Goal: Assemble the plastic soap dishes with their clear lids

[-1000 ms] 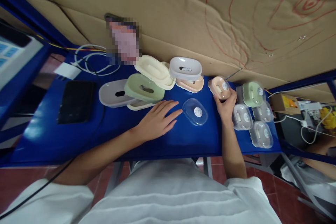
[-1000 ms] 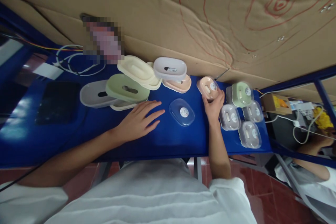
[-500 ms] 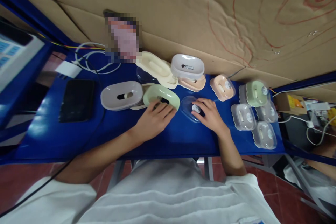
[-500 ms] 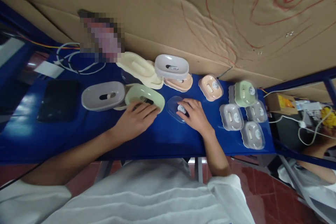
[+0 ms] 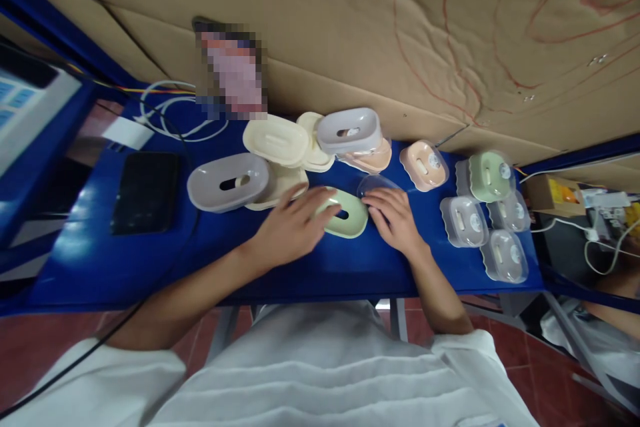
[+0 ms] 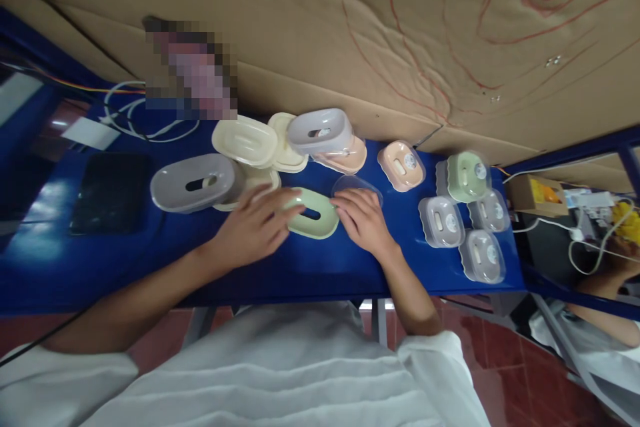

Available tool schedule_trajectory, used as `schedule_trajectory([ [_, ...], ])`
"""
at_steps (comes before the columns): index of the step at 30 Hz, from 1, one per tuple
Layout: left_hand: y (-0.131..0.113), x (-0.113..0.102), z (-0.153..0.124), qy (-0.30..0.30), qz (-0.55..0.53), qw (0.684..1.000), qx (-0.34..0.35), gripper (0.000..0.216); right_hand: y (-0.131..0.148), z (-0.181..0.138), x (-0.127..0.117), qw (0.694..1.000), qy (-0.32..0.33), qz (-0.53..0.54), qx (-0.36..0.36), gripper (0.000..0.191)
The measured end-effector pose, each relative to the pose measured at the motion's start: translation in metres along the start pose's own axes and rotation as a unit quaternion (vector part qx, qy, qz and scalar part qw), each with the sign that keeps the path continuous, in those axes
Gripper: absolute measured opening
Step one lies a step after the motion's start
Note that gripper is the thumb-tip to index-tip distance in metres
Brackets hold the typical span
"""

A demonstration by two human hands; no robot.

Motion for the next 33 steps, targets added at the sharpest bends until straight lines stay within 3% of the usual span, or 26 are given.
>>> schedule_trajectory([
  [4,0.036,-0.011,0.003,-0.073,0.055,0.978,-0.19,0.057,0.009,0.0,0.009,0.998,0.045,0.008,-0.031,0.029],
  [8,0.055,-0.004,0.004,-0.066,0.089,0.97,-0.218,0.044,0.012,-0.001,0.015,0.997,0.06,0.014,-0.054,0.028],
  [11,0.055,0.001,0.006,-0.057,0.104,0.975,-0.189,0.027,0.016,-0.001,0.018,0.995,0.079,0.008,-0.066,0.028],
  [15,0.044,0.003,0.008,-0.074,0.106,0.983,-0.126,0.022,0.025,-0.002,0.021,0.988,0.127,-0.02,-0.089,0.046],
  [17,0.036,0.003,0.008,-0.092,0.096,0.987,-0.093,0.022,0.027,-0.003,0.016,0.987,0.128,-0.016,-0.096,0.036],
  [21,0.019,0.005,0.002,-0.114,0.059,0.991,-0.049,0.023,0.019,-0.005,-0.011,0.996,0.06,0.043,-0.047,0.022],
  [26,-0.008,0.012,-0.005,-0.072,0.015,0.997,0.037,0.029,-0.001,-0.008,-0.042,0.995,-0.056,0.067,0.043,0.021],
  [30,-0.024,0.027,-0.006,0.001,-0.004,0.995,0.105,0.033,-0.003,-0.007,-0.033,0.995,-0.059,0.037,0.071,0.024],
  [33,-0.027,0.033,-0.006,0.013,0.001,0.99,0.14,0.035,0.004,-0.005,-0.019,0.997,-0.044,0.031,0.046,0.022],
])
Point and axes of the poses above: each hand's wrist, its own z-axis towards the middle knuckle, its own x-axis out of the palm, y = z × x, the point moved 3 cm from there along z, towards the middle knuckle
